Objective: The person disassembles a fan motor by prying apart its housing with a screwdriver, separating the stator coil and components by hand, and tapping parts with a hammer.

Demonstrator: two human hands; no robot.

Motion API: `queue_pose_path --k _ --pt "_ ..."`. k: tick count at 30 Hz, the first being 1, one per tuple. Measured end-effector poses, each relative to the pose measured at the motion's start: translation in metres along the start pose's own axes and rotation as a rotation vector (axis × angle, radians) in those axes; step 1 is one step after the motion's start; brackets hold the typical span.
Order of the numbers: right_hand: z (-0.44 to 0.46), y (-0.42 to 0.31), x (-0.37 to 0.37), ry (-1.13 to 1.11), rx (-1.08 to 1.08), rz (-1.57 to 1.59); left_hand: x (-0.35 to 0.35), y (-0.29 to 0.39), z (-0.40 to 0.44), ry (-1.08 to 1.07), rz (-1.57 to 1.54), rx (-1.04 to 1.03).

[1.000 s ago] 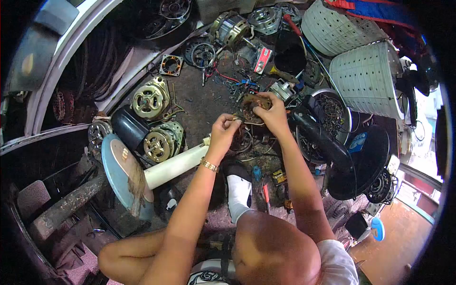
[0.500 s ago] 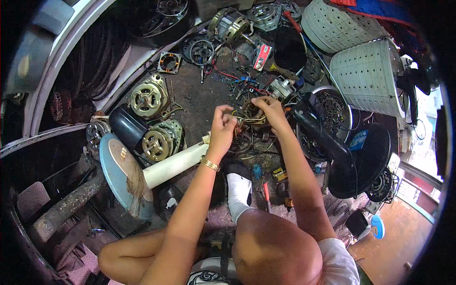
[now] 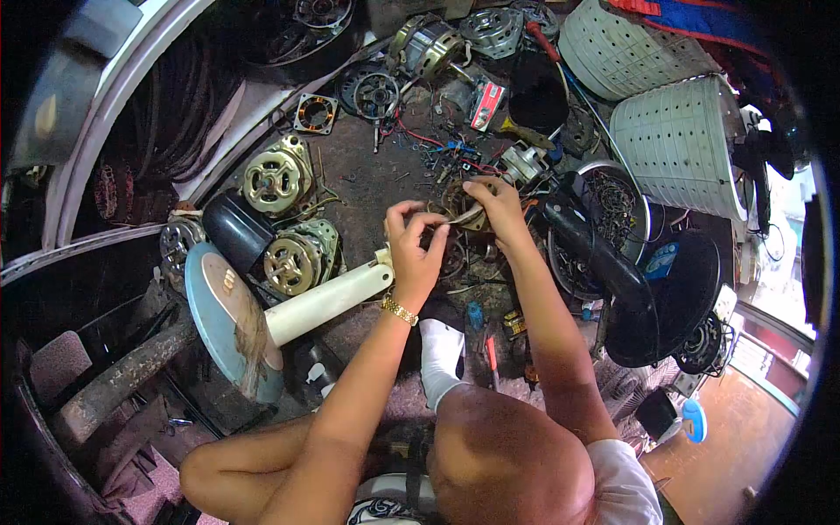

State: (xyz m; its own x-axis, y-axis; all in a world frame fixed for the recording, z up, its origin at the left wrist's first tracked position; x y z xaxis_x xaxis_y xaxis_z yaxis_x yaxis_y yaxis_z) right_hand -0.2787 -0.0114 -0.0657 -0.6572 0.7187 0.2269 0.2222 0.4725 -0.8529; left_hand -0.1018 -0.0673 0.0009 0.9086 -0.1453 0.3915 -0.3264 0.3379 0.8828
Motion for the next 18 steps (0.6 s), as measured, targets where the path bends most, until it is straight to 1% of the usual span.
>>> queue_pose_path --k 1,2,3,4,5,6,8,9,10,11,13,15,17,18 --pt "0.0 0.002 0.001 0.021 0.017 0.057 0.004 -0.01 -0.004 0.054 -0.012 0.086" --pt "0.0 0.007 -0.001 0.021 0.017 0.056 0.006 -0.014 -0.009 0.093 -0.026 0.123" --pt "-0.001 0.006 0.0 0.032 0.075 0.064 0.004 -0.017 -0.012 0.093 -0.026 0.124" --pt "-0.005 0.001 0.0 0.043 0.133 0.072 0.005 -0.027 -0.016 0.128 -0.078 0.196" --pt "-0.008 0.001 -0.001 0.04 0.132 0.071 0.005 -0.038 -0.021 0.165 -0.129 0.267" --pt "-0.011 0.004 -0.001 0.022 0.099 0.119 0.0 -0.057 -0.029 0.222 -0.282 0.395" --pt "-0.016 0.004 -0.002 0.002 0.066 0.166 -0.001 -0.057 -0.029 0.222 -0.314 0.427" --pt "-0.017 0.008 -0.001 -0.012 0.015 0.2 -0.002 -0.059 -0.03 0.22 -0.347 0.457" --pt "-0.018 0.011 -0.001 -0.025 -0.037 0.234 -0.002 -0.059 -0.029 0.22 -0.348 0.457" --pt "-0.017 0.01 0.002 -0.025 -0.037 0.234 -0.002 -0.058 -0.029 0.212 -0.354 0.435" --pt "-0.016 0.015 -0.002 -0.089 -0.124 0.29 -0.001 -0.05 -0.027 0.203 -0.36 0.415" --pt "-0.008 0.023 0.0 -0.063 -0.102 0.259 -0.015 -0.054 -0.036 0.123 -0.659 0.694" --pt "-0.008 0.019 0.001 -0.038 -0.079 0.228 -0.018 -0.058 -0.037 0.121 -0.673 0.695" --pt "-0.009 0.022 0.0 -0.04 -0.133 0.247 -0.019 -0.06 -0.037 0.118 -0.688 0.694"
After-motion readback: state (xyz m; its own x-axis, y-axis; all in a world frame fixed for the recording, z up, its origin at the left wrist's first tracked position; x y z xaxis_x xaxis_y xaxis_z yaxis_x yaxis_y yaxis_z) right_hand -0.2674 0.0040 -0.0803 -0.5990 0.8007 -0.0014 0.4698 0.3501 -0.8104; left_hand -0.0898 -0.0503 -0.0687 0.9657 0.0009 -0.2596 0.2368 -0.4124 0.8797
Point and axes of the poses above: each hand's wrist, its own z-axis towards the middle knuckle, its own x-axis out of the back of the hand, y = z × x, the point moved 10 cm from there along z, towards the middle knuckle, and after that the axes turned 11 degrees about y, right-handed, at the moved point
